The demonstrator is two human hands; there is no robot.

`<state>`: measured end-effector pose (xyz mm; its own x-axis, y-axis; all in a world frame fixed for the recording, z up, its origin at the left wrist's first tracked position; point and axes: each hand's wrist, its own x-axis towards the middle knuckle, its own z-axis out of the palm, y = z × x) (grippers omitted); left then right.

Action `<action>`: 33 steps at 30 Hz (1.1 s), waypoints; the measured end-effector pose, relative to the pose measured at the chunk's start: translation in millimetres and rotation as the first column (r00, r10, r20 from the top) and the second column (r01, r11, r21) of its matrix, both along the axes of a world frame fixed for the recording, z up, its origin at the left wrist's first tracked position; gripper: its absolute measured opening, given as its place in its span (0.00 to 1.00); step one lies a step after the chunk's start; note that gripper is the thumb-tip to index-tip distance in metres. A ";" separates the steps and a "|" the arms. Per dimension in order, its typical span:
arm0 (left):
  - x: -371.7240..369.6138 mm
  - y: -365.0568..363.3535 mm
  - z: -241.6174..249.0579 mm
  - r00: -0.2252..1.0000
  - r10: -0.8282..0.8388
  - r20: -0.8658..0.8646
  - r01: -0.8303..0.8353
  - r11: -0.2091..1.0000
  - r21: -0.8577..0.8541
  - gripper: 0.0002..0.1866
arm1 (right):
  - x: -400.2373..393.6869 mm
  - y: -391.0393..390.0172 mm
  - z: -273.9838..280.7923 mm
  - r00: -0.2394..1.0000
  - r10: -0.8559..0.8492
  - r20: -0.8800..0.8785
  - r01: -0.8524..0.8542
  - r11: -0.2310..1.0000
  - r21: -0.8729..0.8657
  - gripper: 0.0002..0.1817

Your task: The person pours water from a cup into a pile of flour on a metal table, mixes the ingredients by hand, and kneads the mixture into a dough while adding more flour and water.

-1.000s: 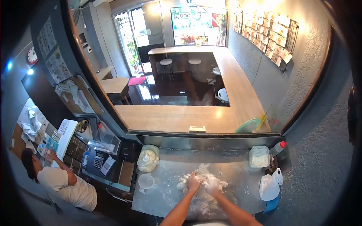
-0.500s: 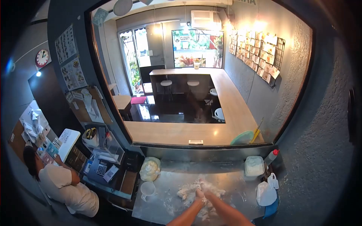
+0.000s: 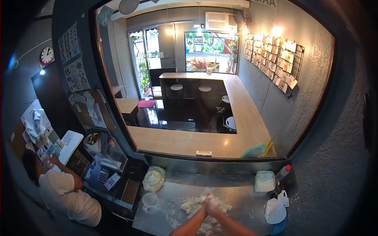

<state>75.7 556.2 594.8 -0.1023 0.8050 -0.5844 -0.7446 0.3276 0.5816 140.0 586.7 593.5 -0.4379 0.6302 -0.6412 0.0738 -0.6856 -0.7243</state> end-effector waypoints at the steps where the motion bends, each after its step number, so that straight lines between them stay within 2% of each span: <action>1: 1.2 9.1 -13.6 1.000 -0.004 0.000 0.004 1.000 0.024 0.35 | -3.1 8.0 -1.8 1.000 -0.024 -0.013 0.022 0.993 -0.114 0.54; 3: -11.2 30.6 -61.3 0.997 0.012 0.073 -0.019 0.995 0.100 0.35 | -9.7 21.7 -2.7 0.998 -0.054 -0.011 0.050 0.970 -0.237 0.55; 4: 6.9 18.2 -44.0 1.000 0.002 0.007 -0.003 0.999 0.055 0.35 | -11.4 28.9 -6.1 0.998 -0.055 -0.015 0.050 0.969 -0.242 0.55; 6: 19.6 7.2 -1.9 0.999 -0.004 -0.036 0.004 1.000 -0.010 0.35 | -9.0 53.6 -13.0 0.982 0.014 -0.188 0.003 0.996 0.089 0.55; 7: 21.1 7.7 6.6 0.999 -0.006 -0.044 0.005 1.000 -0.028 0.35 | 11.2 54.5 25.2 0.907 0.144 -0.395 -0.233 0.954 -0.189 0.53; 8: 23.9 8.0 13.0 0.999 -0.006 -0.052 0.004 0.999 -0.040 0.35 | 14.6 49.5 43.7 0.908 0.142 -0.395 -0.233 0.954 -0.192 0.53; 14: 29.6 30.6 40.8 0.992 -0.039 -0.119 0.026 0.994 -0.103 0.35 | 5.5 18.4 108.8 0.925 0.187 -0.331 -0.215 0.976 -0.048 0.55; 16: 28.6 41.1 50.2 0.989 -0.056 -0.140 0.038 0.991 -0.127 0.36 | 9.9 14.3 125.4 0.934 -0.031 -0.355 -0.006 0.995 -0.100 0.52; 17: 29.5 44.5 55.0 0.987 -0.062 -0.147 0.041 0.989 -0.142 0.36 | 13.3 16.1 110.0 0.936 -0.030 -0.350 -0.007 0.995 -0.103 0.52; 19: 30.1 49.8 65.0 0.986 -0.069 -0.152 0.043 0.984 -0.172 0.36 | 23.6 20.7 58.1 0.978 -0.031 -0.207 0.003 0.991 -0.131 0.48; 20: 30.2 52.7 69.0 0.985 -0.071 -0.156 0.042 0.982 -0.182 0.36 | 27.7 17.0 79.0 0.979 -0.027 -0.204 0.001 0.992 -0.128 0.48; 22: 25.1 54.7 75.4 0.984 -0.072 -0.160 0.037 0.977 -0.210 0.36 | 32.0 -4.1 145.7 0.996 -0.085 -0.017 0.085 0.996 -0.013 0.47; 24: 17.2 54.4 96.5 0.986 -0.066 -0.155 0.030 0.974 -0.225 0.36 | 38.9 -13.4 138.5 0.999 -0.037 -0.029 0.036 0.999 -0.029 0.44; 26: 6.1 45.4 115.1 0.993 -0.048 -0.105 0.011 0.944 -0.329 0.40 | 41.6 -21.5 146.4 0.999 0.002 -0.037 -0.004 0.999 -0.042 0.41; 27: 6.6 40.5 116.8 0.996 -0.035 -0.086 0.004 0.945 -0.328 0.39 | 37.9 -31.7 153.9 0.996 0.085 -0.039 -0.073 0.965 0.253 0.39; 28: 7.9 38.4 112.7 0.997 -0.022 -0.078 -0.004 0.952 -0.307 0.39 | 31.3 -38.5 171.0 0.985 0.172 -0.018 -0.137 0.836 0.531 0.38; 29: 10.0 36.0 106.2 0.997 -0.007 -0.071 -0.013 0.959 -0.284 0.38 | 27.0 -46.1 190.0 0.991 0.126 0.053 -0.135 0.849 0.510 0.38; 31: 17.1 28.6 92.7 0.998 0.017 -0.057 -0.030 0.972 -0.233 0.37 | 21.0 -44.2 194.1 0.992 0.115 0.048 -0.124 0.865 0.487 0.40; 33: 27.1 23.5 83.8 0.998 0.035 -0.049 -0.043 0.983 -0.178 0.36 | 24.1 -35.7 176.1 0.995 0.088 0.047 -0.100 0.877 0.469 0.42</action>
